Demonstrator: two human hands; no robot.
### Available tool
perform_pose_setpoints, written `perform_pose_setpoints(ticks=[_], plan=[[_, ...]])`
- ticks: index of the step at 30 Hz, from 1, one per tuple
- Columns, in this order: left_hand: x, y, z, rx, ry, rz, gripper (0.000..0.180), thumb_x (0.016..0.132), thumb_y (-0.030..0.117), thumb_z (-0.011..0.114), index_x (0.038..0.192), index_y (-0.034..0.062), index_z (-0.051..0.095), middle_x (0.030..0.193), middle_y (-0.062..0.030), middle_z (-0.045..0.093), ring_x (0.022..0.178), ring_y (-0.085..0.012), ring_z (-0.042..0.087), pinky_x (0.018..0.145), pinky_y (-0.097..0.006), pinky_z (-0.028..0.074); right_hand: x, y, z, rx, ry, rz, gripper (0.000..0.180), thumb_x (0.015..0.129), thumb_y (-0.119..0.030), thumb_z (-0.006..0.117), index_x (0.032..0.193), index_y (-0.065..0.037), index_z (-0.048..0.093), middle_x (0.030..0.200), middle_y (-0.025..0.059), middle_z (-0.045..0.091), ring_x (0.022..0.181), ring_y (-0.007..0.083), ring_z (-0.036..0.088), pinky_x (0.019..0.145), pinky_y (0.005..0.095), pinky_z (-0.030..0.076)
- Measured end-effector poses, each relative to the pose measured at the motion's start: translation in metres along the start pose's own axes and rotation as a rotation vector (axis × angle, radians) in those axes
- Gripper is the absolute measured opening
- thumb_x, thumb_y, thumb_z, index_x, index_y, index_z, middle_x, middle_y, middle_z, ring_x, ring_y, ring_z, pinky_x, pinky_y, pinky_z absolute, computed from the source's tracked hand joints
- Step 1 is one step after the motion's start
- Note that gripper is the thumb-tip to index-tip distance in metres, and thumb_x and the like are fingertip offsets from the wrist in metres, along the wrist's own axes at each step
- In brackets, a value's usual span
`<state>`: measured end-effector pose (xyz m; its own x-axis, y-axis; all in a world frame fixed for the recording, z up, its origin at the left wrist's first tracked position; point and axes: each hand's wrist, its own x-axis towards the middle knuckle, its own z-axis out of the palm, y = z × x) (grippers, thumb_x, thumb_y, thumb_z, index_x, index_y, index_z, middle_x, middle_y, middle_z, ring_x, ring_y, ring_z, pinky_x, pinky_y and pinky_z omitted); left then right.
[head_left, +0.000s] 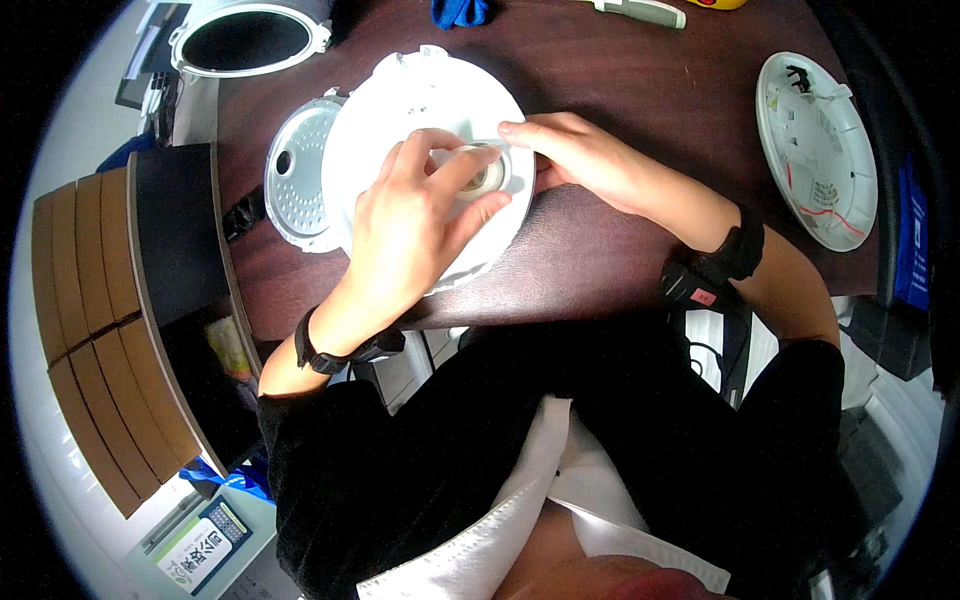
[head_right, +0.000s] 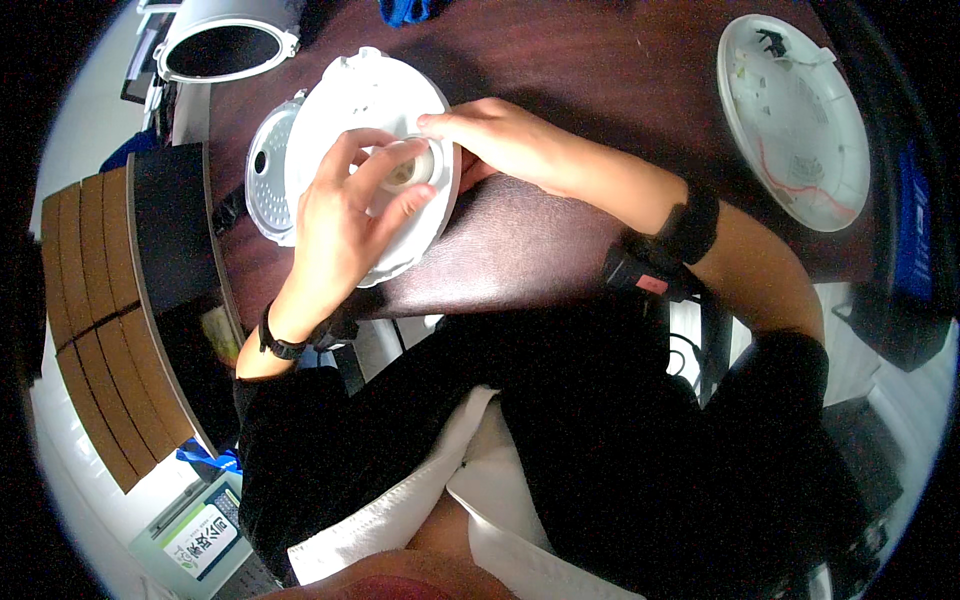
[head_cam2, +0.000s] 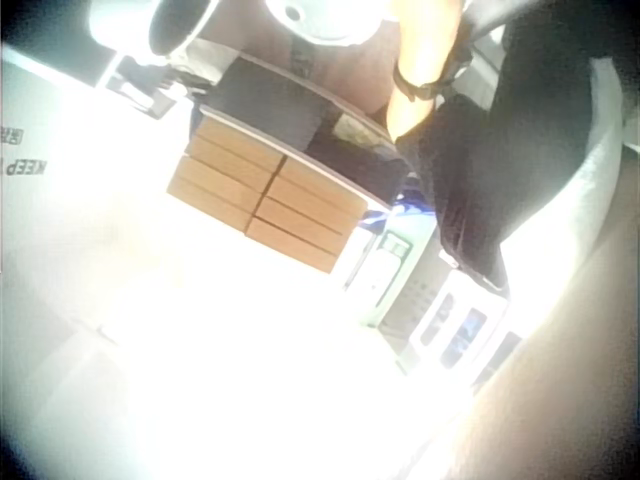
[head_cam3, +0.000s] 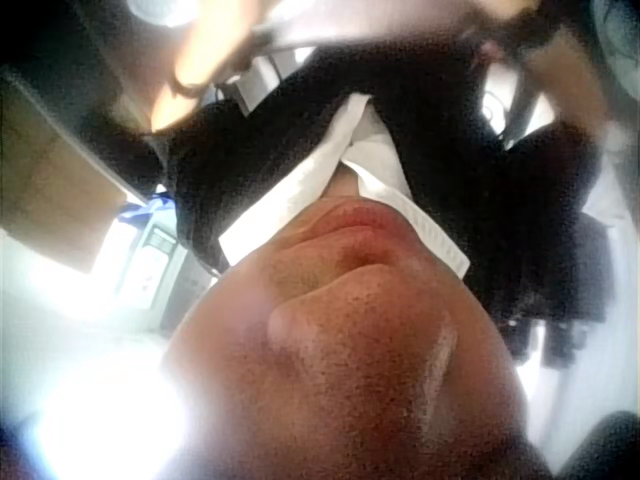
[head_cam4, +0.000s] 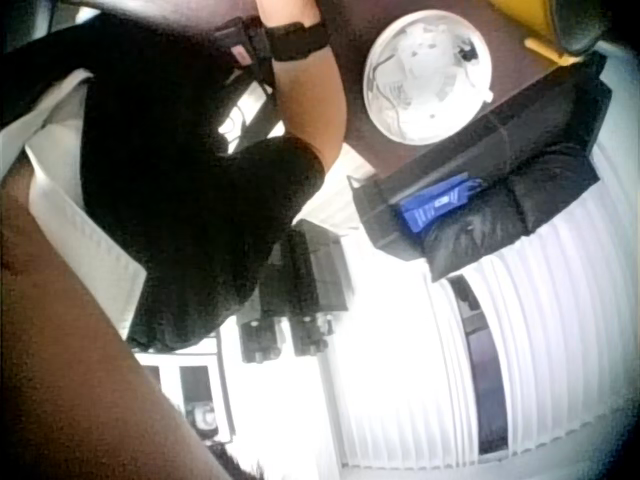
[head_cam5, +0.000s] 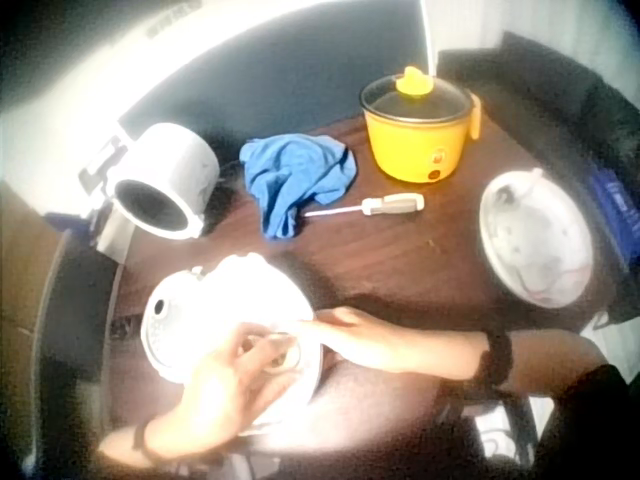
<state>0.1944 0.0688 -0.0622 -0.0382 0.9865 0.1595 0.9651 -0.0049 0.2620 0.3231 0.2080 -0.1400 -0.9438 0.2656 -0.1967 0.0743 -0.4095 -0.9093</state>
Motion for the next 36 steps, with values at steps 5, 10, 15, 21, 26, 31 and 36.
perform_pose_setpoints(ticks=[5,10,15,21,26,31,36], plan=[[0.001,-0.007,0.009,-0.049,0.062,0.02,0.031,0.074,0.016,0.071,0.102,0.0056,0.063,0.096,-0.0092,0.059,0.082,-0.0234,0.059,0.064,-0.033,0.051,-0.003,-0.005,0.002,0.02,0.016,0.007,0.045,0.091,-0.039,0.05,0.109,0.002,0.059,0.095,0.0113,0.064,0.084,0.0166,0.063,0.075,0.0298,0.053],[0.008,-0.01,0.01,-0.047,0.064,0.097,0.035,0.073,0.013,0.072,0.104,0.0008,0.062,0.096,-0.0111,0.063,0.086,-0.0254,0.058,0.076,-0.034,0.049,0.0,0.001,-0.003,0.074,-0.025,-0.016,0.043,0.092,-0.035,0.048,0.108,0.003,0.058,0.097,0.013,0.063,0.086,0.0183,0.063,0.079,0.0309,0.053],[0.005,-0.013,0.013,-0.151,0.034,0.056,0.036,0.072,0.011,0.071,0.105,-0.0001,0.062,0.104,-0.0123,0.062,0.091,-0.0262,0.057,0.079,-0.035,0.048,0.001,0.001,-0.004,0.038,-0.038,0.006,0.042,0.091,-0.032,0.047,0.108,0.004,0.057,0.1,0.0142,0.062,0.087,0.0198,0.063,0.082,0.0319,0.053],[0.003,-0.013,0.006,-0.174,0.077,0.018,0.048,0.073,0.018,0.073,0.114,-0.0006,0.057,0.106,-0.0143,0.058,0.095,-0.0271,0.057,0.081,-0.036,0.048,0.001,-0.004,-0.003,0.134,-0.03,0.012,0.044,0.09,-0.033,0.047,0.109,0.006,0.056,0.103,0.0161,0.061,0.09,0.022,0.062,0.084,0.0346,0.052],[0.0,-0.016,-0.002,-0.14,-0.002,-0.152,0.044,0.073,0.021,0.074,0.108,-0.0006,0.059,0.091,-0.0125,0.059,0.082,-0.0237,0.059,0.071,-0.033,0.049,-0.001,-0.01,-0.007,0.133,-0.097,0.023,0.043,0.094,-0.03,0.043,0.116,0.006,0.049,0.106,0.0162,0.058,0.096,0.0227,0.062,0.089,0.0387,0.05],[0.002,-0.016,-0.001,-0.159,-0.03,-0.197,0.031,0.071,0.018,0.076,0.093,-0.0005,0.064,0.08,-0.0088,0.061,0.064,-0.0178,0.058,0.057,-0.029,0.048,0.0,-0.008,-0.007,0.109,-0.112,0.015,0.046,0.094,-0.032,0.043,0.118,0.008,0.047,0.108,0.0179,0.057,0.098,0.0238,0.061,0.09,0.039,0.05],[0.003,-0.017,0.004,-0.274,-0.017,-0.306,0.029,0.071,0.017,0.076,0.091,0.0002,0.064,0.076,-0.0081,0.062,0.062,-0.0155,0.057,0.055,-0.028,0.046,-0.003,-0.009,-0.002,0.133,-0.036,0.007,0.044,0.092,-0.031,0.046,0.114,0.007,0.053,0.108,0.0183,0.059,0.095,0.0238,0.061,0.087,0.0355,0.051]])
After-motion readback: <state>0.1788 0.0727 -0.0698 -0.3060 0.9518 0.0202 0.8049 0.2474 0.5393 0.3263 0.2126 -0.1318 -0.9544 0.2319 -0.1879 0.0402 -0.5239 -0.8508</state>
